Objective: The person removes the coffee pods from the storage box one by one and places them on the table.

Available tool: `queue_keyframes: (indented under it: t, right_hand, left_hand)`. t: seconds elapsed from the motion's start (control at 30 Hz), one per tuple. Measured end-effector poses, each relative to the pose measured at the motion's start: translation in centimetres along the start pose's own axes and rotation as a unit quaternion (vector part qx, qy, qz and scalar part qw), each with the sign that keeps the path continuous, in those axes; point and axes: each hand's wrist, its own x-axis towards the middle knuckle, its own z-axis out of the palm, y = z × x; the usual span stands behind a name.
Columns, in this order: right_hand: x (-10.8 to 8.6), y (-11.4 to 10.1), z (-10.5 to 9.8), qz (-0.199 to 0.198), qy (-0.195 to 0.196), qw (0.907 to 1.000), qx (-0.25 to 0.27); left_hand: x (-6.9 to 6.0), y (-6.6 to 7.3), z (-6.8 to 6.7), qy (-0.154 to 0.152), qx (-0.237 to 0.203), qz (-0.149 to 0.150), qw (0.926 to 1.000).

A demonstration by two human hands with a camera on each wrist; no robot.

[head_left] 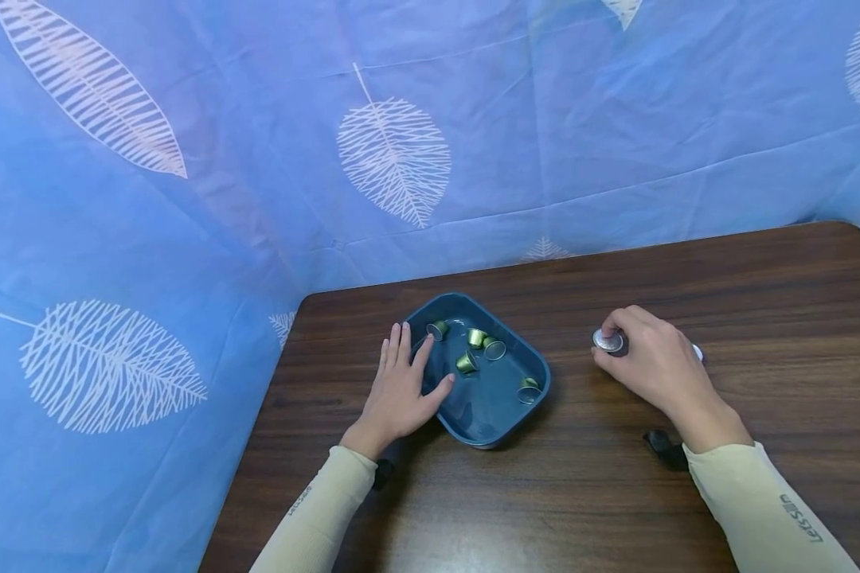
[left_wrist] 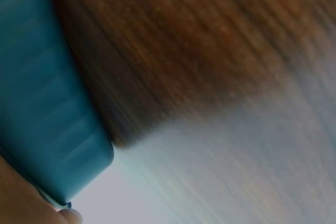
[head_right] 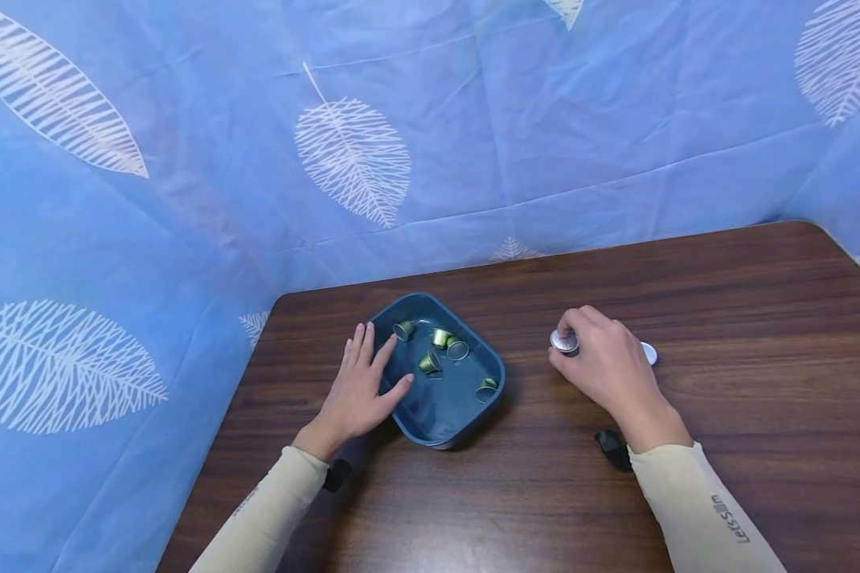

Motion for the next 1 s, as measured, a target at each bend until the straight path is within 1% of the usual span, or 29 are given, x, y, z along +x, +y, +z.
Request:
queue_keyframes:
  t: [0.13,0.33,0.6,1.0]
  right_hand:
    - [0.01,0.03,-0.16,0.004,-0.01,0.9999,-0.003]
    - [0.04,0.03,-0.21,0.016,-0.045,0.9988,-0.005]
    - [0.03,-0.1,0.22,0.019,-0.071,0.9973,-0.003]
    - [0.0,-0.06,0.67,0.025,-0.083,0.9961,-0.015]
  left_hand:
    - [-0.04,0.03,-0.01,0.0,-0.006,0.0,1.0]
    - [-0.08,-0.02,0.1,-0.001,-0.006,0.0,1.0]
    - [0.03,-0.02,-0.15,-0.001,-0.012,0.004,0.9999]
    - [0.12,-0.34,0.11,-0.004,-0.005,0.003,1.0]
